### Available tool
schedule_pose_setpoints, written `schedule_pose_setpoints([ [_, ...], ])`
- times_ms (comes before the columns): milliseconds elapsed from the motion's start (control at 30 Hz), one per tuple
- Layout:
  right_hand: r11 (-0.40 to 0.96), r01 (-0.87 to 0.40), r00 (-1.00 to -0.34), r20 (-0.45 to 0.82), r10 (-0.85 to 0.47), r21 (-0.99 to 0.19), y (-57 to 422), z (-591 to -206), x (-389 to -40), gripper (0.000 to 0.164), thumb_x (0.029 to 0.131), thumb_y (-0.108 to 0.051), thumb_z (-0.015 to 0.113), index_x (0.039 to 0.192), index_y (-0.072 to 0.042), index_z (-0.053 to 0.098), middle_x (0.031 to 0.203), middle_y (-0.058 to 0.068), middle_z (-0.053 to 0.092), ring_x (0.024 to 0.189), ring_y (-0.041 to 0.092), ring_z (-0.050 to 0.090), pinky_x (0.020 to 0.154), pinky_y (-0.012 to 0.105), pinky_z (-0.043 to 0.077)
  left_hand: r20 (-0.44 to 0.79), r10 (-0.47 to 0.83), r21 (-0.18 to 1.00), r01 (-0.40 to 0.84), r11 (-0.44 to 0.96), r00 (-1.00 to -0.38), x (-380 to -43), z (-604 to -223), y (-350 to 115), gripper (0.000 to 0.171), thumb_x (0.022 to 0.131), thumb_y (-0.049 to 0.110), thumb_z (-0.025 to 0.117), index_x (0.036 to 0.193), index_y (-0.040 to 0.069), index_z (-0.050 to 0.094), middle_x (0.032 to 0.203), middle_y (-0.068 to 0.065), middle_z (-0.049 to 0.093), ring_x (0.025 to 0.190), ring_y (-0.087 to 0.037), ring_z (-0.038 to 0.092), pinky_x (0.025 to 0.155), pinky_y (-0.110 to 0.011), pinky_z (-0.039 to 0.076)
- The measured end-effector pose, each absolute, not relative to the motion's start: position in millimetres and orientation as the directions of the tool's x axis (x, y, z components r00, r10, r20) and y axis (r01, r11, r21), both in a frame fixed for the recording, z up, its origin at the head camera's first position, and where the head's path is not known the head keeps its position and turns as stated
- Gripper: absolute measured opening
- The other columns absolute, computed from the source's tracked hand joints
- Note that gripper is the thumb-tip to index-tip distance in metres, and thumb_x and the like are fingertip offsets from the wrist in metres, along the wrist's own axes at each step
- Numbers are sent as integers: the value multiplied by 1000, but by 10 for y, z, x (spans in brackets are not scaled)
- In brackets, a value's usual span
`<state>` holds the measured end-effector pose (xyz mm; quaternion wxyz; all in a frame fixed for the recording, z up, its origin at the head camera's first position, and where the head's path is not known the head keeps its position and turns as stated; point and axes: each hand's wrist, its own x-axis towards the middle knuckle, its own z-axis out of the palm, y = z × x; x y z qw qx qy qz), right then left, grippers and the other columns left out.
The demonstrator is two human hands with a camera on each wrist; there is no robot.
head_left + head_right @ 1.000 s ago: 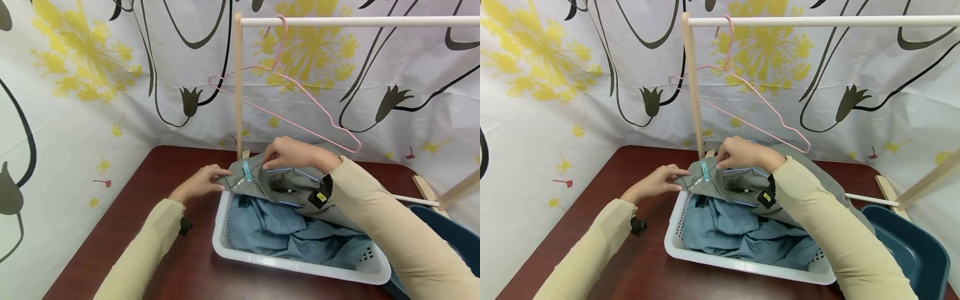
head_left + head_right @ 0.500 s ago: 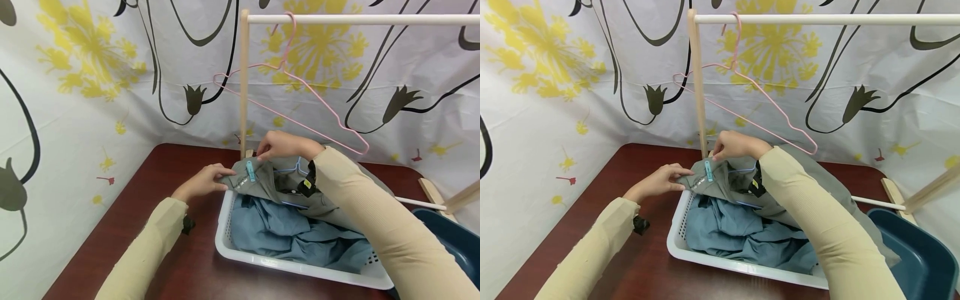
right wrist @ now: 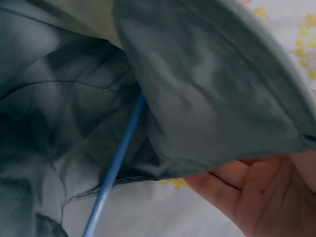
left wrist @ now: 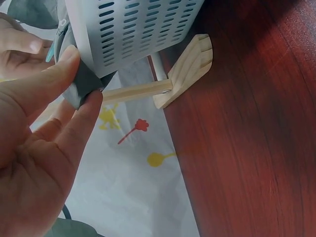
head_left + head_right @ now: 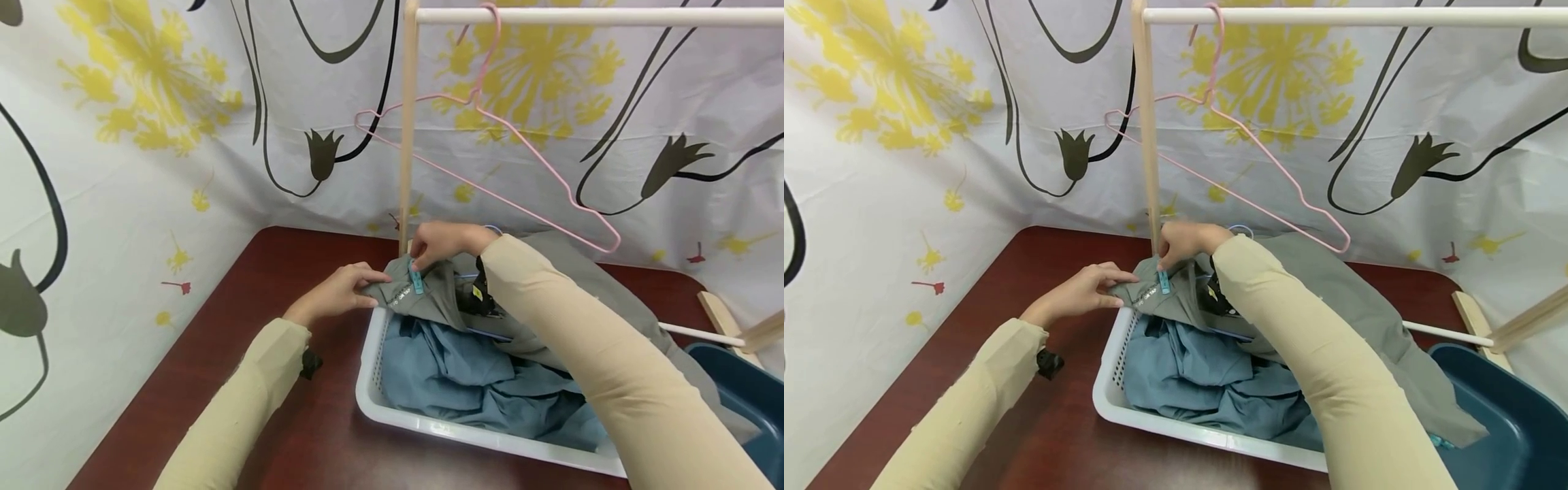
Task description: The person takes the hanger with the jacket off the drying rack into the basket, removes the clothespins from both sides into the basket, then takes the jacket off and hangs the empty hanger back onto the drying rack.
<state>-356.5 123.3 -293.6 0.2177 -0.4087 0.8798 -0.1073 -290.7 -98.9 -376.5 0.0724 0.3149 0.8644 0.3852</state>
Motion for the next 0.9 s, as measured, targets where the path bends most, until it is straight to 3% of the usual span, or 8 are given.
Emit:
schedule_pose_setpoints([
  [100, 683, -646, -593, -338, -730, -342, 1225, -2958, -3574, 33, 90, -20, 63, 112, 4, 64, 103, 14, 66, 87, 19, 61, 78, 33, 50, 117, 602, 712, 489, 504, -790, -2902, -3754, -975, 41, 83, 1, 68, 124, 5, 60, 100, -8, 54, 87, -19, 51, 77, -32, 47],
  [200, 700, -629, -599, -364, -713, -338, 1219, -2968, -3564, 39, 90, -22, 62, 118, 5, 60, 114, 17, 62, 101, 24, 59, 85, 37, 48, 117, 602, 709, 491, 507, -790, -2898, -3749, -966, 41, 83, 1, 68, 124, 6, 60, 100, -8, 54, 87, -19, 51, 76, -31, 47],
  [567, 627, -670, -559, -286, -779, -398, 1267, -3004, -3538, 30, 91, -15, 60, 111, 7, 64, 106, 17, 65, 94, 24, 63, 80, 35, 51, 105, 598, 711, 480, 514, -795, -2883, -3751, -948, 41, 83, 0, 67, 123, 5, 61, 99, -8, 54, 85, -19, 51, 73, -28, 47],
  [900, 616, -673, -590, -206, -781, -409, 1315, -2949, -3475, 30, 85, -12, 68, 108, 8, 65, 103, 18, 66, 93, 26, 63, 79, 35, 51, 112, 598, 703, 488, 517, -794, -2912, -3761, -970, 41, 83, 0, 68, 123, 4, 60, 100, -9, 54, 86, -20, 52, 75, -30, 46],
])
